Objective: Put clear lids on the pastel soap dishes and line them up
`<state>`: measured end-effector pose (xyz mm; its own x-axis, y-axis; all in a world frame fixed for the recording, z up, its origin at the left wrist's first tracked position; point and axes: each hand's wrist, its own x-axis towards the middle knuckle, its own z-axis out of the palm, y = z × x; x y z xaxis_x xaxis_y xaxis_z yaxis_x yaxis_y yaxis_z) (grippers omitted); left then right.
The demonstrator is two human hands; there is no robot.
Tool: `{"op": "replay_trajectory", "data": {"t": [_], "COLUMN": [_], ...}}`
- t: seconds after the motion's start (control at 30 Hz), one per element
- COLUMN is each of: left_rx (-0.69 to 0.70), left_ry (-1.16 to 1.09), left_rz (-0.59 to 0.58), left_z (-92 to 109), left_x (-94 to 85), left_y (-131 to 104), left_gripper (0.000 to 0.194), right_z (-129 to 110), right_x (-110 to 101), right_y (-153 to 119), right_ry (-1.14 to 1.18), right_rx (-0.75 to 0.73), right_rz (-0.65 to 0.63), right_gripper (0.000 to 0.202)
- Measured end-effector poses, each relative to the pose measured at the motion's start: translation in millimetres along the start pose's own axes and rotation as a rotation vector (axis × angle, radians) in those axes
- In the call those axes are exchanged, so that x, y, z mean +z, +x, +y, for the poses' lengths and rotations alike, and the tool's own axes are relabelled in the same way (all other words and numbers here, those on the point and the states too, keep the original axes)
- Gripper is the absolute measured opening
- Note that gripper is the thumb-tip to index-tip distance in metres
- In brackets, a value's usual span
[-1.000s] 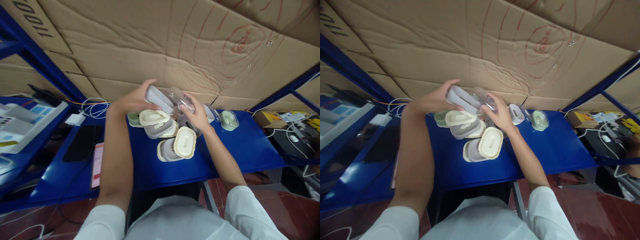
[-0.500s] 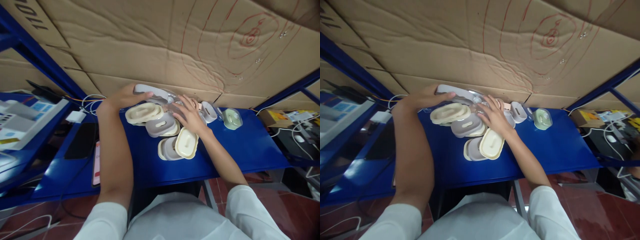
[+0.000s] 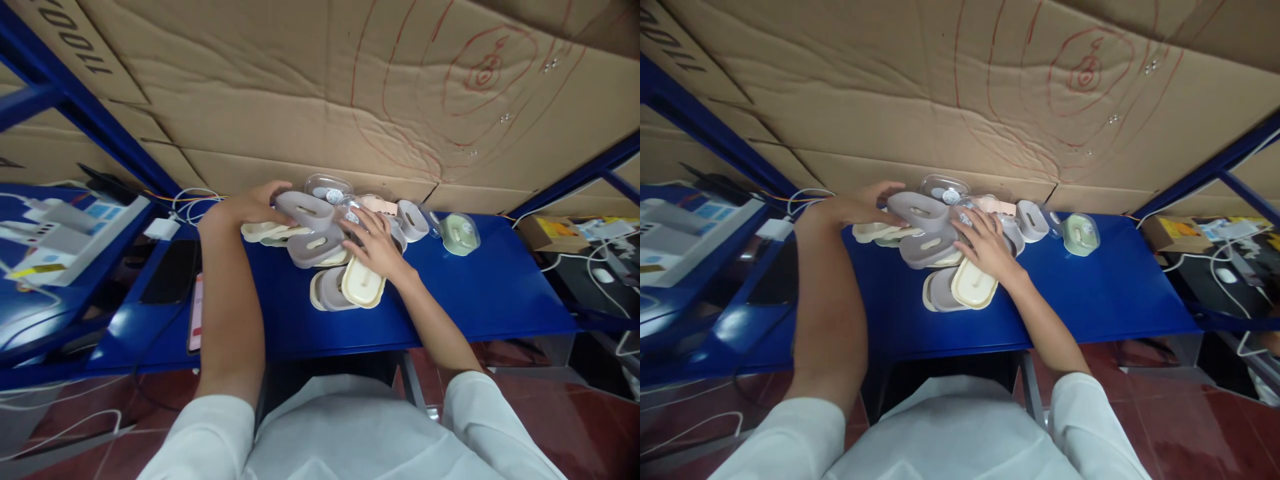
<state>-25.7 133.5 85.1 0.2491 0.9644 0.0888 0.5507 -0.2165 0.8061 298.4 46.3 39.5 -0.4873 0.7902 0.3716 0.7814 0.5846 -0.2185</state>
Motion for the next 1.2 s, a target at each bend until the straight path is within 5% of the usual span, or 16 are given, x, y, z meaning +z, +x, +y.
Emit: {"op": "replay_trajectory", "data": {"t": [0.1, 0.17, 0.3, 0.4, 0.47, 0.53, 0.7, 0.83, 0.93, 1.03, 1.2], "left_rx": [-0.08, -0.113, -0.109, -0.092, -0.004, 0.11, 0.335, 0.476, 0.464, 0.364, 0.221], "left_ry": [0.095, 0.129, 0.177, 0.215, 0.224, 0.187, 0.118, -0.046, -0.202, -0.333, -0.584], "left_rz": [-0.12, -0.073, 0.135, 0.317, 0.446, 0.442, 0.365, 0.277, 0.174, 0.107, 0.136], "left_z": [1, 0, -2, 8, 19, 31, 43, 49, 60, 74, 83], "left_x": [1.8, 7.8, 28.3, 49.3, 70.2, 98.7, 177.1, 202.0, 199.6, 198.7, 207.7], "left_y": [-18, -32, -60, -89, -114, -145, -223, -252, -251, -238, -213], "left_gripper": [0.116, 0.116, 0.102, 0.082, 0.067, 0.054, 0.049, 0.068, 0.069, 0.066, 0.095], "right_z": [1, 5, 43, 91, 118, 135, 150, 155, 124, 54, -62], "right_x": [-2, -10, -39, -52, -51, -47, -42, -53, -58, -50, -26], "right_y": [-1, -4, -26, -61, -90, -118, -166, -185, -199, -210, -188], "right_ry": [0.013, 0.024, -0.002, -0.125, -0.227, -0.281, -0.32, -0.168, -0.057, 0.176, 0.466], "right_rx": [-0.004, -0.009, 0.105, 0.408, 0.68, 0.831, 0.874, 0.864, 0.864, 0.868, 0.481], "right_rz": [0.027, 0.084, 0.26, 0.31, 0.221, 0.117, 0.216, 0.294, 0.428, 0.518, 0.339], "right_gripper": [0.049, 0.05, 0.05, 0.057, 0.063, 0.068, 0.077, 0.081, 0.077, 0.069, 0.068]}}
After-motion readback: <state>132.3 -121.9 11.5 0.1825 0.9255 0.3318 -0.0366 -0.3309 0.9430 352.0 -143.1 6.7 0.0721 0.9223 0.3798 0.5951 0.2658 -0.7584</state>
